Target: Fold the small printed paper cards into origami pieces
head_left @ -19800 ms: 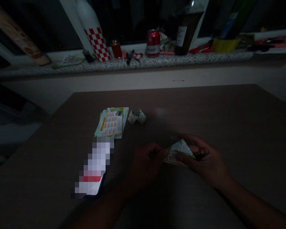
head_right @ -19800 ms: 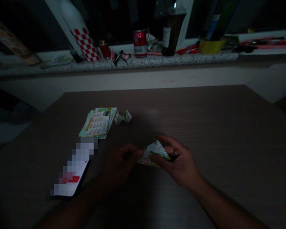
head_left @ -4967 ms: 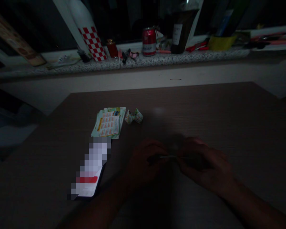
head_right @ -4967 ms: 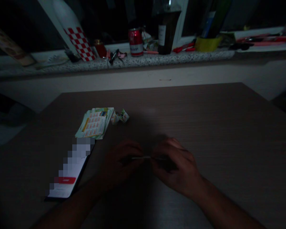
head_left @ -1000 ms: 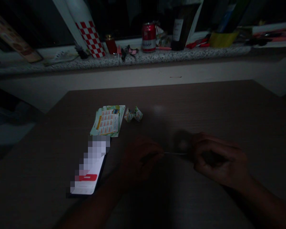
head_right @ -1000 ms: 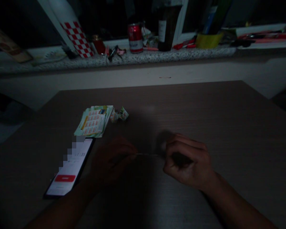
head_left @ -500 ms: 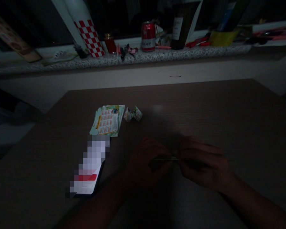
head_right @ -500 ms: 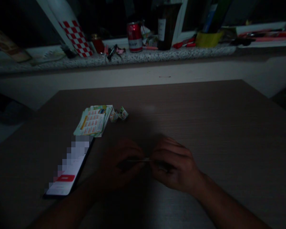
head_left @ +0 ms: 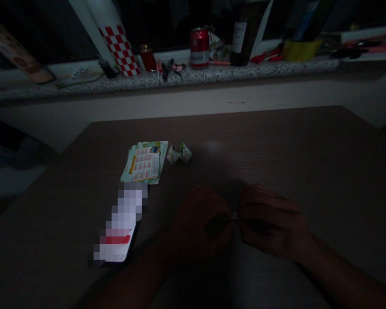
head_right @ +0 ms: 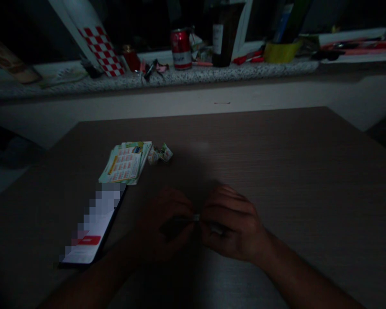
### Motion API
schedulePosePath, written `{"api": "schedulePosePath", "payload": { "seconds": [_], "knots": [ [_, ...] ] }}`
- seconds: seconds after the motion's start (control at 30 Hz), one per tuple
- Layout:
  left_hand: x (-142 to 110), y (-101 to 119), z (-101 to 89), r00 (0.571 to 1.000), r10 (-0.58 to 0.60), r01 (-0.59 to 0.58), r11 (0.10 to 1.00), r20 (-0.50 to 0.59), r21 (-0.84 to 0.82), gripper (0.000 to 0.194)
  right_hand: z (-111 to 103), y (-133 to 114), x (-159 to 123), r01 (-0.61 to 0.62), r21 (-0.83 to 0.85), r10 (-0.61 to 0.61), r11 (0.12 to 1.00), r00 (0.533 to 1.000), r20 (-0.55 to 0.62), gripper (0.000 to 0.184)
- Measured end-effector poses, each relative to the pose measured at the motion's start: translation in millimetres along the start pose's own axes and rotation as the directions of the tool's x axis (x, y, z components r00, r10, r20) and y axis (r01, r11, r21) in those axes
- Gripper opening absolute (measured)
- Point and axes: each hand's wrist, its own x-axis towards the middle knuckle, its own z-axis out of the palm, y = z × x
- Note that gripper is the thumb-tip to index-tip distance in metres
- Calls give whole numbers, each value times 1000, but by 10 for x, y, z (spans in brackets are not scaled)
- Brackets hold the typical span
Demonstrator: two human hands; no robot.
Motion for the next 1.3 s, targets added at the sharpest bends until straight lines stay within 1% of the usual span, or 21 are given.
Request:
{"api": "schedulePosePath", "payload": {
  "seconds": [0.1, 0.23, 0.37, 0.47, 0.63, 0.73, 0.87, 1.0, 1.13, 1.2, 1.3],
  "knots": [
    [21, 30, 18, 999, 32, -33, 999, 8, 41, 8, 23, 16, -32, 11, -1, -11, 1000, 1000, 12, 20],
    [55, 49, 33, 999, 33, -36, 994, 24, 101, 4, 42, 22, -34, 28, 1, -28, 1000, 999, 20, 19],
    [65, 37, 41, 998, 43, -48, 993, 45, 112, 5, 36, 19, -26, 37, -7, -37, 999, 998, 43, 16],
    [69, 22, 42, 998, 51, -56, 992, 44, 114, 5, 36, 18, -26, 32, 10, -33, 999, 999, 36, 17],
    [95, 20, 3, 997, 26, -33, 993, 67, 114, 5, 44, -1, 3, 8, 6, -8, 1000, 999, 36, 20],
    [98, 2, -44, 996, 2, -13, 993, 86, 121, 7, 28, -24, 39, 13, -10, -13, 1000, 1000, 1, 20],
    [67, -63, -110, 997, -38, 29, 991, 61, 131, 9, -21, -42, 67, -1, -18, 1, 1000, 999, -33, 21],
    [43, -106, -156, 994, -80, 69, 986, 72, 150, 10, -52, -24, 51, -35, 7, 35, 999, 999, -19, 22],
    [47, -114, -197, 994, -75, 63, 986, 75, 152, 10, -62, -8, 30, -53, -2, 53, 999, 998, -25, 21],
    [46, -118, -226, 994, -90, 81, 987, 63, 140, 10, -72, -5, 19, -77, 2, 77, 997, 996, -37, 21],
    [29, -114, -250, 988, -152, 150, 984, 22, 96, 12, -87, 0, -3, -157, 7, 157, 988, 986, -63, 19]
  ]
}}
